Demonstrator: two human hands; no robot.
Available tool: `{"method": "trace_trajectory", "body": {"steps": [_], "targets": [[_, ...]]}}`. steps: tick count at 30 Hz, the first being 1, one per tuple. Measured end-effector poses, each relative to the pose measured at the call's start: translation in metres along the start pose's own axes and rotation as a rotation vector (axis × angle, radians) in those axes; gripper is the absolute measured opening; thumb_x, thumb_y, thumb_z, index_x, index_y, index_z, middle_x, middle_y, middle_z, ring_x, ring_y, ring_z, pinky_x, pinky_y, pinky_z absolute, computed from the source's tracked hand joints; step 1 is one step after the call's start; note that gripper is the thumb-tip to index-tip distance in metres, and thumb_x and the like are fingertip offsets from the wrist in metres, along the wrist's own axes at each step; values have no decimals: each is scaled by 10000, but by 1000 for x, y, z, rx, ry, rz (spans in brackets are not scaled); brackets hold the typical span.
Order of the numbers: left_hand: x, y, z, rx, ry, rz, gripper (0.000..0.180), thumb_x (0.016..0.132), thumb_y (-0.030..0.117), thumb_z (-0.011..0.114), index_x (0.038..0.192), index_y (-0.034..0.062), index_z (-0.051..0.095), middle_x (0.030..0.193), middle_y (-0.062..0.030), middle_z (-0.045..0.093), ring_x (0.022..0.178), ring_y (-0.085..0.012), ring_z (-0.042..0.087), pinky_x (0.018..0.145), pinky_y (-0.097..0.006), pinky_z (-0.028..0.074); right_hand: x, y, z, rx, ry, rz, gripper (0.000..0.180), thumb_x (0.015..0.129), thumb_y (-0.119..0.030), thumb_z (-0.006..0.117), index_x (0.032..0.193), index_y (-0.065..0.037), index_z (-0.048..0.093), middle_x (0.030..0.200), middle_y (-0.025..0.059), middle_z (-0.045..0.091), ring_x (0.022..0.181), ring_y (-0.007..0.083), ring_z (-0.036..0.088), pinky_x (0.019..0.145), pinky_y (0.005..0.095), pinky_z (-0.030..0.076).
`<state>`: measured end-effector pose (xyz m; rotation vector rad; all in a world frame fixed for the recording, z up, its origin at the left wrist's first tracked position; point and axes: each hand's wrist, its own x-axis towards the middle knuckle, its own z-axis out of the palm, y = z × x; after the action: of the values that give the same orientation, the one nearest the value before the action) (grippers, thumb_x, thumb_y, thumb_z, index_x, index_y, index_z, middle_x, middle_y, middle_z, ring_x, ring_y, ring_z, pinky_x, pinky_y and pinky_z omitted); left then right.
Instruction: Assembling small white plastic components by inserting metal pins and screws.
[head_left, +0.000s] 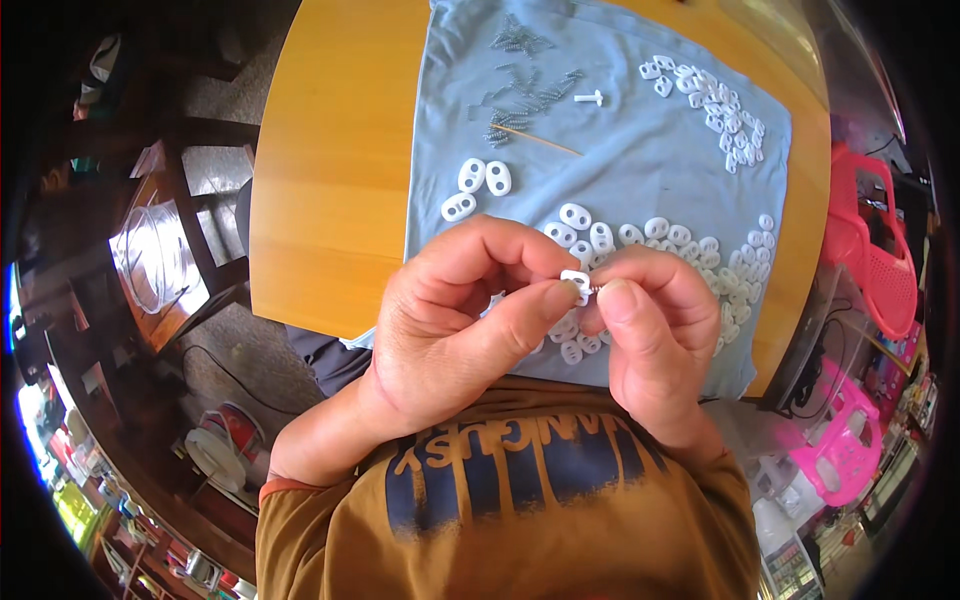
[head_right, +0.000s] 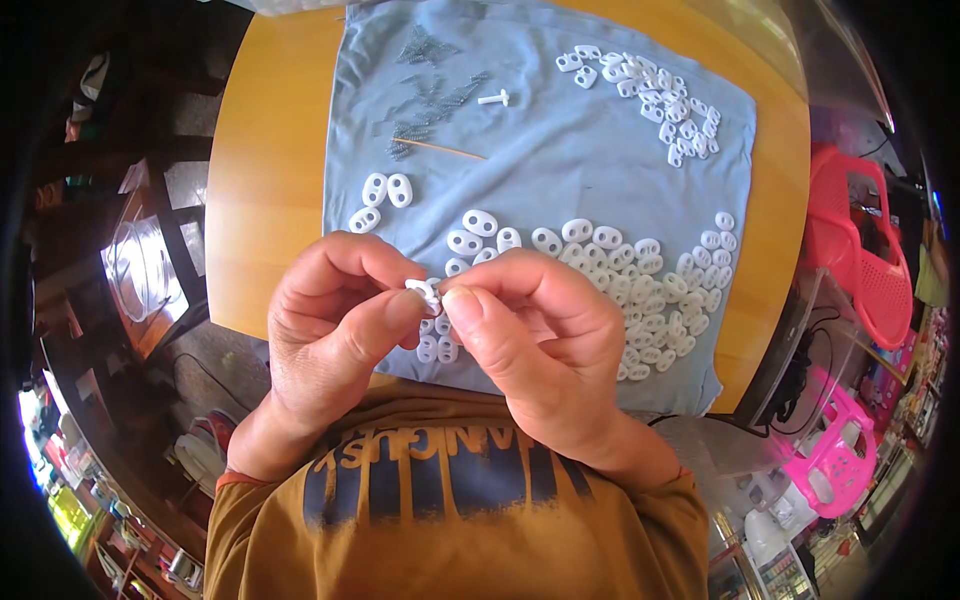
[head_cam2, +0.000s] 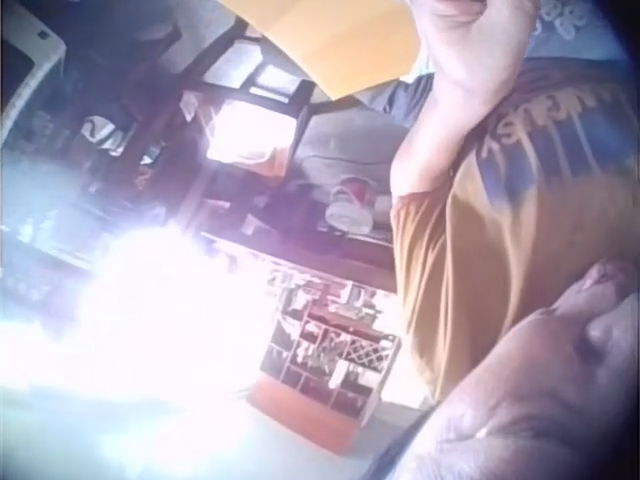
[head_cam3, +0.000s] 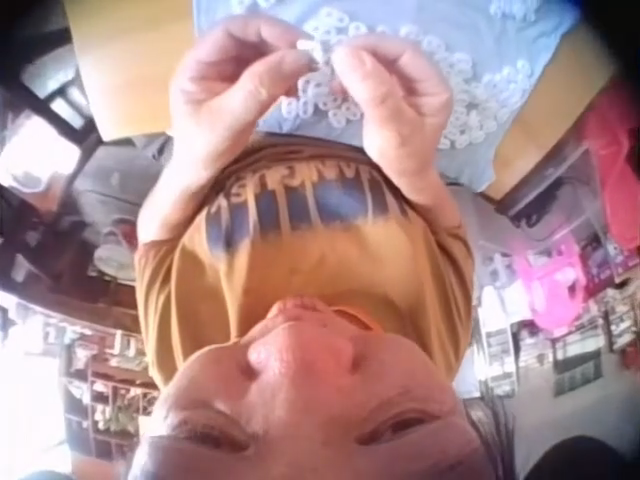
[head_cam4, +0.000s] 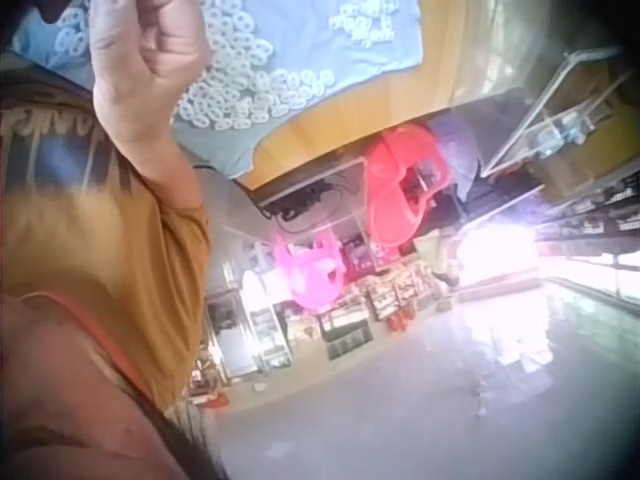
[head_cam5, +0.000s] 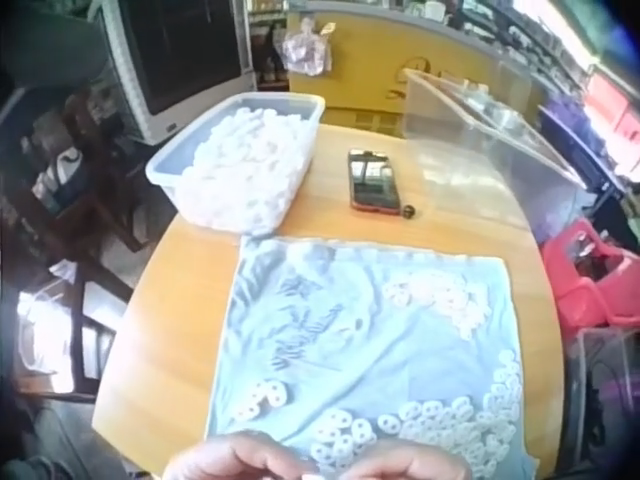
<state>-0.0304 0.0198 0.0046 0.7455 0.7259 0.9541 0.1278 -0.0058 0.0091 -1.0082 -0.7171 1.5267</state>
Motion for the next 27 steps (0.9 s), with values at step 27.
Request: {"method": "trace_trajectory", "body": {"steps": [27], "targets": [[1, -5, 0, 60, 21, 2, 141, 834, -40, 578, 968, -10, 547, 902, -32, 581, 825, -72, 538, 723, -202, 439, 5, 6, -7, -527, -36, -287, 65, 813, 15, 587, 875, 35, 592, 738, 75, 589, 611, 109, 506, 550, 227, 396]]}}
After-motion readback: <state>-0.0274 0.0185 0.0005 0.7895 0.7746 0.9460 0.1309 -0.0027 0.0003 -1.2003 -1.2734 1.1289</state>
